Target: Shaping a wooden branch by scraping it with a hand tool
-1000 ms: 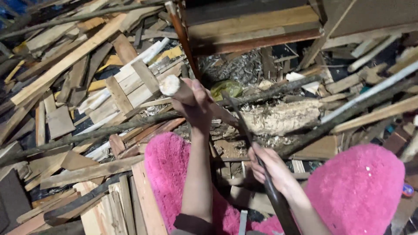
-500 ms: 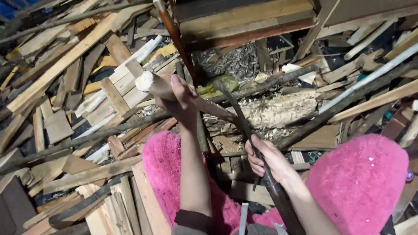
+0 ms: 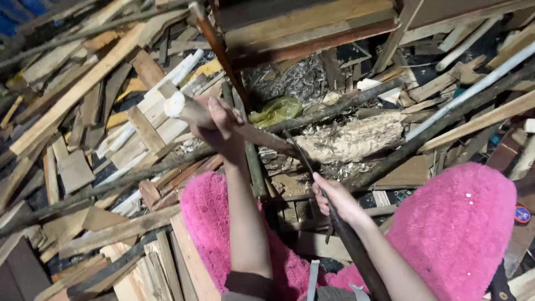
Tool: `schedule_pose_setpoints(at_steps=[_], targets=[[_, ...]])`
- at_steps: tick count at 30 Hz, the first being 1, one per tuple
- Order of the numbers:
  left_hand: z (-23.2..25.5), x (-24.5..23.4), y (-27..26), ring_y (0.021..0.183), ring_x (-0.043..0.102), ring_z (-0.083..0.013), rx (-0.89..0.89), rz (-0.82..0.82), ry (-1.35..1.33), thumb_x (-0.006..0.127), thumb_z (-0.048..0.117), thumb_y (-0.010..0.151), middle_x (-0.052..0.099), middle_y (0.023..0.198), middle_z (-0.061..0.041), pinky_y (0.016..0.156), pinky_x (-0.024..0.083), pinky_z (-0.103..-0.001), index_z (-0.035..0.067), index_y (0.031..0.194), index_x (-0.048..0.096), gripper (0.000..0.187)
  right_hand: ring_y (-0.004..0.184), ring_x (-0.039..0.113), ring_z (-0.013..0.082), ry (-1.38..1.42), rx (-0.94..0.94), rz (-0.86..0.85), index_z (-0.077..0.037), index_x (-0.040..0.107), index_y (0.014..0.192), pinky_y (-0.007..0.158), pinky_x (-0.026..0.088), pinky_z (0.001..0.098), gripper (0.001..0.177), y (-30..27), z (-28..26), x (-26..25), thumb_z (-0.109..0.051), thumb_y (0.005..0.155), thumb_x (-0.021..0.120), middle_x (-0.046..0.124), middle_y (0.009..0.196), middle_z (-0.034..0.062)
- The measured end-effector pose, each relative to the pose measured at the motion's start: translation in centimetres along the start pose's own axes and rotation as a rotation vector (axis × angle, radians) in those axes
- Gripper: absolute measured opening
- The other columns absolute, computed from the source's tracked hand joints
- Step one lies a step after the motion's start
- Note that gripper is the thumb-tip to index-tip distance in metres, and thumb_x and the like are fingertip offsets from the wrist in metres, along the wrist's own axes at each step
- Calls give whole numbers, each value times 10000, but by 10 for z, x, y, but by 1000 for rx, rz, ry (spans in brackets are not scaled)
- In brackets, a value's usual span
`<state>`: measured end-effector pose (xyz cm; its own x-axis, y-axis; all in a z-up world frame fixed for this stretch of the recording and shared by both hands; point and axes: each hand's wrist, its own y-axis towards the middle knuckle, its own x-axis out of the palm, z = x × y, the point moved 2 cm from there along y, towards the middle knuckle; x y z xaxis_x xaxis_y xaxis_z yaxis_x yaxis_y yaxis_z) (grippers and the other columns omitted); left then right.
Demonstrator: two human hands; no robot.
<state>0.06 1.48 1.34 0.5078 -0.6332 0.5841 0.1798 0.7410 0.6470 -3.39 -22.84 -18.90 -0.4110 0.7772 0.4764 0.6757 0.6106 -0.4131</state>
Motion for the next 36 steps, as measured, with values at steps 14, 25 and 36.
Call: schedule_pose_setpoints(at_steps=[14, 25, 36], targets=[[35, 28, -10, 293, 415, -126, -229, 109, 215, 642, 268, 1021, 408, 381, -105, 352, 341, -252, 56, 523, 545, 550, 273, 373, 130, 137, -58, -205, -31, 527, 818, 252, 366, 280, 520, -37, -48, 33, -482, 1071, 472, 299, 450, -23], [28, 26, -16, 329, 461, -131, -126, 108, 369, 611, 200, 1034, 481, 398, -100, 416, 387, -236, 63, 520, 513, 541, 286, 381, 111, 108, -36, -94, -16, 536, 844, 261, 356, 267, 460, -21, -16, 15, -420, 1063, 520, 335, 459, -31], [6, 28, -9, 349, 475, -101, -61, 484, 210, 778, 154, 890, 519, 469, -74, 378, 373, -206, 31, 644, 563, 349, 279, 390, 158, 89, -3, -100, 1, 539, 826, 269, 369, 302, 433, -29, -21, 21, -360, 1065, 514, 337, 449, 26]])
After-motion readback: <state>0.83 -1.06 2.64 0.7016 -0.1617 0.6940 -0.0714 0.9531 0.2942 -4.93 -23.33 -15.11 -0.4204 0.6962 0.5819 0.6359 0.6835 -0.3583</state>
